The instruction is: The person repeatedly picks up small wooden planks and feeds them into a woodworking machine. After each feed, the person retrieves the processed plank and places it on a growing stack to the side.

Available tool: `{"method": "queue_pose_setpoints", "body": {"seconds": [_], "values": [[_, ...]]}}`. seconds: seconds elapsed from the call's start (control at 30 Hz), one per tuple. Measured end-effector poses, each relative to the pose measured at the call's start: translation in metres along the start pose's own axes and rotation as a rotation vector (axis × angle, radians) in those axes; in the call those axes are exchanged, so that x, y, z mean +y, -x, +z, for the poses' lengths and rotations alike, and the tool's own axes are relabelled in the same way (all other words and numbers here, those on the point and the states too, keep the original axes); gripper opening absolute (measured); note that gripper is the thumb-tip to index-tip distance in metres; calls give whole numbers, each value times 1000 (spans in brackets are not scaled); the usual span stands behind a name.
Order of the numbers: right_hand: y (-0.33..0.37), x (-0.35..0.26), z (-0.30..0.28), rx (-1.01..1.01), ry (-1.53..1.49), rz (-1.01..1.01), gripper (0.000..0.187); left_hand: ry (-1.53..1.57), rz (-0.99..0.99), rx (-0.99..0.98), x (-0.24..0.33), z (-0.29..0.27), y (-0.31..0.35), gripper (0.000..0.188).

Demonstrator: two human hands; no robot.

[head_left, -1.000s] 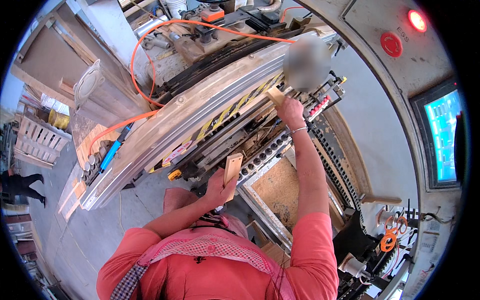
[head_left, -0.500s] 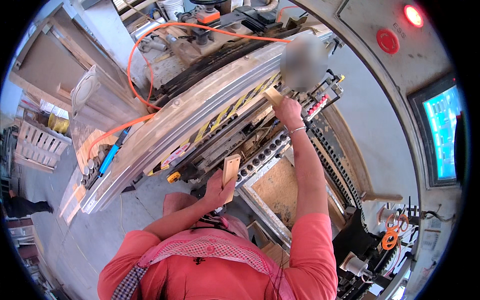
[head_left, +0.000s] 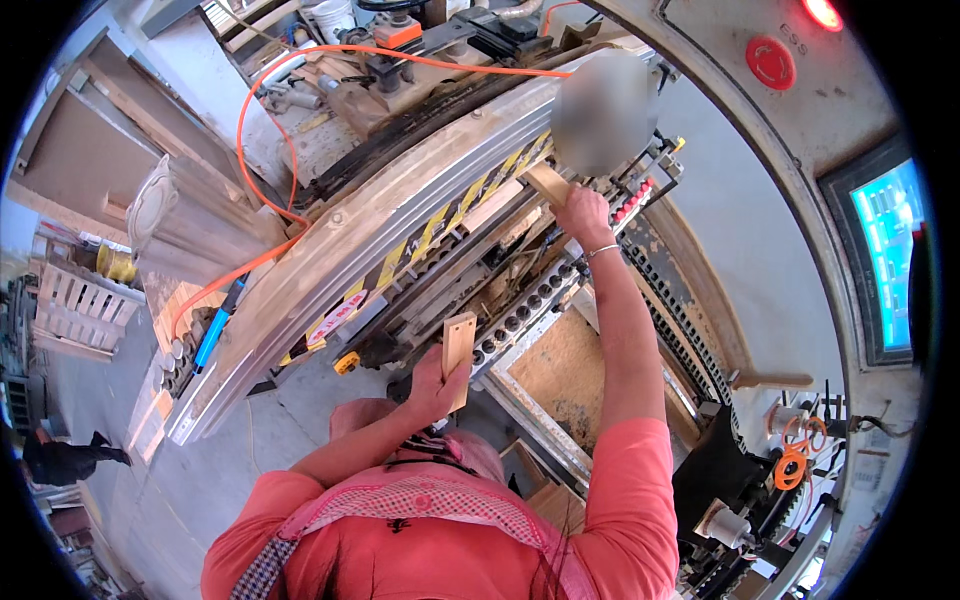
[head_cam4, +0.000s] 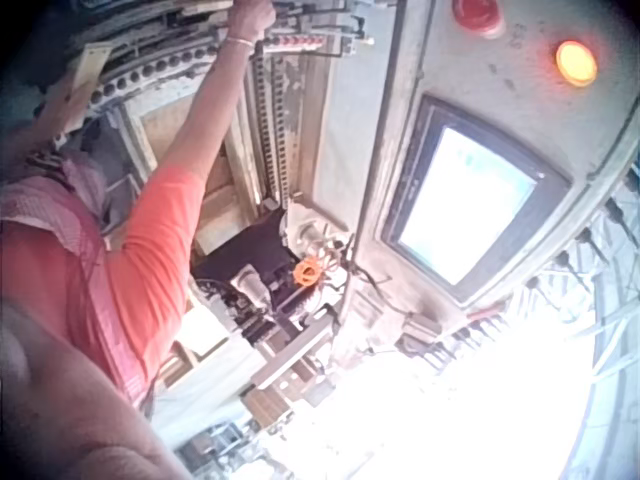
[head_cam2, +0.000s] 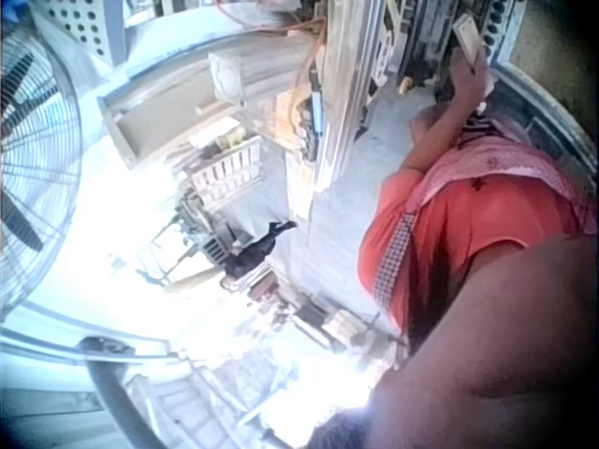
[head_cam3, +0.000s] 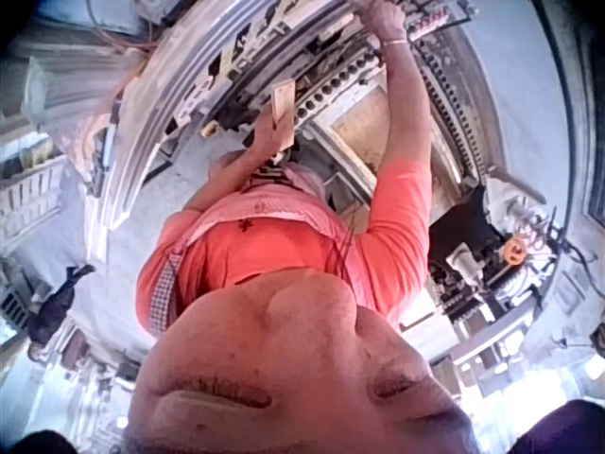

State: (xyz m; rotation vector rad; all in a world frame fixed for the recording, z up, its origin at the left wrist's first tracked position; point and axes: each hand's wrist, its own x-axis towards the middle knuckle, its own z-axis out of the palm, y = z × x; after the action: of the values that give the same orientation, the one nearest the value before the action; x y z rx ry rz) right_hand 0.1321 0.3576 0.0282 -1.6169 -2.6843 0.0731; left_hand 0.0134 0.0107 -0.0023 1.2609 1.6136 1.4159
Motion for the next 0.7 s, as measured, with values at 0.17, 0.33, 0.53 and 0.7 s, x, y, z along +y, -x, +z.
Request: {"method": "queue_pose_setpoints", "body": {"seconds": [0.17, 0.33, 0.53, 0.7], "values": [[-1, -1, -1, -2, -6, 12, 42, 9, -36, 14, 0, 0, 1, 16], [-3, -4, -3, -5, -13, 16, 40, 18, -15, -4, 2, -1, -1, 16], [-4, -5, -6, -8, -22, -22, 37, 69, -106, 16, 1, 2, 3, 17], [-4, -7, -8, -27, -22, -20, 36, 73, -29, 6, -6, 1, 3, 19]]}}
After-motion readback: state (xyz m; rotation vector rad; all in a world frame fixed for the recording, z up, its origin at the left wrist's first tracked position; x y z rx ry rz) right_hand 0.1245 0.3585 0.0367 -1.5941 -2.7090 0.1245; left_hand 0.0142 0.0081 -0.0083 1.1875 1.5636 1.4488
